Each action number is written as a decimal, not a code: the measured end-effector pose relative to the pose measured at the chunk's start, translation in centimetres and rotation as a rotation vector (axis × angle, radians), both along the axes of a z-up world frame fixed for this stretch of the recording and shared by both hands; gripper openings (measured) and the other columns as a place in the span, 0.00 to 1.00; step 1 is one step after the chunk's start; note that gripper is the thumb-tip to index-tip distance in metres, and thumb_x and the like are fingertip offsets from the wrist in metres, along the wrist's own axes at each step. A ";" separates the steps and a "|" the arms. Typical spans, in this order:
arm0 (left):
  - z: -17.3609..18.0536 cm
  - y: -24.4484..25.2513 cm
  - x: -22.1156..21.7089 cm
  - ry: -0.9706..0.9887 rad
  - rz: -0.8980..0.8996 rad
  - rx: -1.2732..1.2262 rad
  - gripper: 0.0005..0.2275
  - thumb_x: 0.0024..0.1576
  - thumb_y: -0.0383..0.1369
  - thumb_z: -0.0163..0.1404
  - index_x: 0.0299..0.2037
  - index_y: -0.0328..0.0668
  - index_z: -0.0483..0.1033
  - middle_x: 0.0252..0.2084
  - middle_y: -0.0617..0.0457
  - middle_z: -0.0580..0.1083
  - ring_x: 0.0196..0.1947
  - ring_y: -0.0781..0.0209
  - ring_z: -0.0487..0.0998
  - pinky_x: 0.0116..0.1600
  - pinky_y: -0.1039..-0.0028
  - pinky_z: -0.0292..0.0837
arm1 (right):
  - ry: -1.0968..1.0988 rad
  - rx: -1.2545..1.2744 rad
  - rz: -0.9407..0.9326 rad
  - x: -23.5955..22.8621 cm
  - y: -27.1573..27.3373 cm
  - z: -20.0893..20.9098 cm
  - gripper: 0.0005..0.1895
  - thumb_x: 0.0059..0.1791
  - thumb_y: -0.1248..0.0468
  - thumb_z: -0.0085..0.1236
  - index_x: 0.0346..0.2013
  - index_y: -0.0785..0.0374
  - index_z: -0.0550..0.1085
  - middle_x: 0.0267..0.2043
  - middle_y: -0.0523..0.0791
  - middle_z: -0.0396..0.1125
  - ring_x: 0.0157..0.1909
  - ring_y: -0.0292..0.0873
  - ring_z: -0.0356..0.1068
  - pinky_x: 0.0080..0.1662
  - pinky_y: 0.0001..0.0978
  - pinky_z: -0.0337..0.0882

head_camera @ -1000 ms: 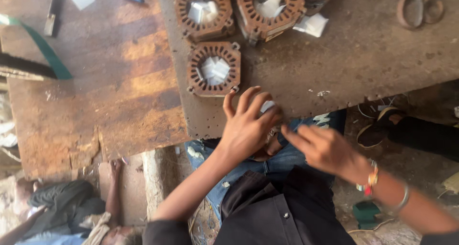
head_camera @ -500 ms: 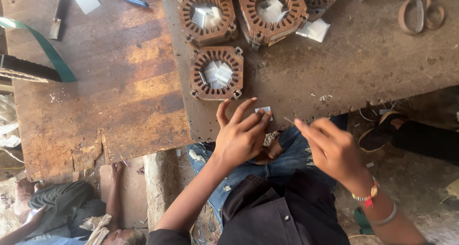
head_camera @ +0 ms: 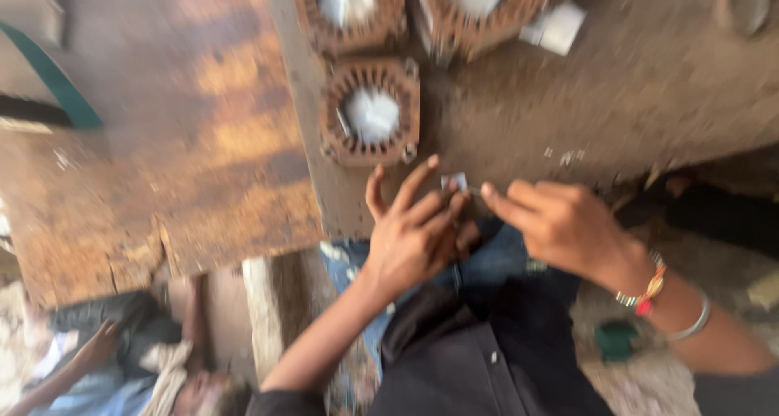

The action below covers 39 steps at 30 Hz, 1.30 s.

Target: The person uses a red-handled screwdriver to press white paper squares into the slots of a brown, circular, slotted component. They repeatedly pick up paper squares and insert them into the component's slots, working on a wooden table.

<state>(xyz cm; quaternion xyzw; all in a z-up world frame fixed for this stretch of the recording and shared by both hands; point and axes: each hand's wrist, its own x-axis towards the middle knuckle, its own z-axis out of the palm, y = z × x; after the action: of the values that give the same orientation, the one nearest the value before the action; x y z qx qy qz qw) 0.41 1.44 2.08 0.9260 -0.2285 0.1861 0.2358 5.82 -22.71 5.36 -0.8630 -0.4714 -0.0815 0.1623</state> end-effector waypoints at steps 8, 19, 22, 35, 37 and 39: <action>-1.2 -0.6 -0.1 -0.053 0.050 0.108 0.16 0.63 0.39 0.57 0.59 0.44 0.80 0.53 0.57 0.76 0.70 0.54 0.69 0.77 0.43 0.30 | -0.180 -0.251 -0.056 -0.2 1.7 0.3 0.19 0.46 0.72 0.57 0.53 0.69 0.78 0.28 0.42 0.64 0.21 0.37 0.64 0.24 0.27 0.69; -1.9 -0.4 -0.5 -0.172 0.012 0.182 0.23 0.63 0.46 0.58 0.62 0.39 0.78 0.58 0.54 0.72 0.68 0.56 0.70 0.75 0.43 0.34 | 0.383 0.208 0.291 4.3 -2.5 -1.8 0.22 0.41 0.78 0.50 0.48 0.67 0.79 0.29 0.41 0.70 0.19 0.36 0.64 0.21 0.27 0.64; -2.2 -0.2 -1.1 -0.211 -0.083 0.052 0.18 0.58 0.35 0.62 0.58 0.43 0.80 0.54 0.58 0.74 0.66 0.62 0.71 0.79 0.50 0.45 | 0.621 0.716 0.069 3.3 -3.4 -3.0 0.15 0.53 0.80 0.47 0.50 0.69 0.77 0.31 0.37 0.69 0.23 0.29 0.64 0.24 0.18 0.65; -1.2 -1.9 -0.7 -0.121 0.076 0.023 0.17 0.62 0.41 0.62 0.58 0.46 0.78 0.54 0.57 0.75 0.66 0.56 0.73 0.76 0.46 0.43 | 0.190 0.183 -0.134 -0.2 -0.2 1.1 0.24 0.43 0.78 0.55 0.52 0.65 0.79 0.33 0.47 0.65 0.27 0.47 0.67 0.32 0.39 0.69; -1.9 -1.4 -1.6 -0.105 0.054 0.065 0.20 0.61 0.42 0.61 0.60 0.44 0.77 0.59 0.53 0.76 0.66 0.55 0.73 0.75 0.45 0.41 | 0.170 0.047 -0.063 -0.3 -0.5 0.9 0.26 0.39 0.77 0.56 0.52 0.64 0.79 0.32 0.47 0.64 0.26 0.47 0.67 0.31 0.40 0.71; -1.9 -1.2 -1.3 -0.125 0.042 0.051 0.19 0.60 0.41 0.62 0.59 0.45 0.77 0.59 0.53 0.75 0.66 0.54 0.73 0.74 0.44 0.40 | 0.115 -0.071 0.043 0.7 -0.6 1.2 0.28 0.36 0.76 0.58 0.52 0.65 0.78 0.29 0.45 0.62 0.25 0.44 0.68 0.29 0.40 0.72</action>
<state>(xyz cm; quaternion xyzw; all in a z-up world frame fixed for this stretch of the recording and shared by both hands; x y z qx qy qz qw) -0.92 0.25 0.18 0.9231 -0.2278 0.2424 0.1933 6.52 -23.31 6.54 -0.8613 -0.4822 -0.0114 0.1601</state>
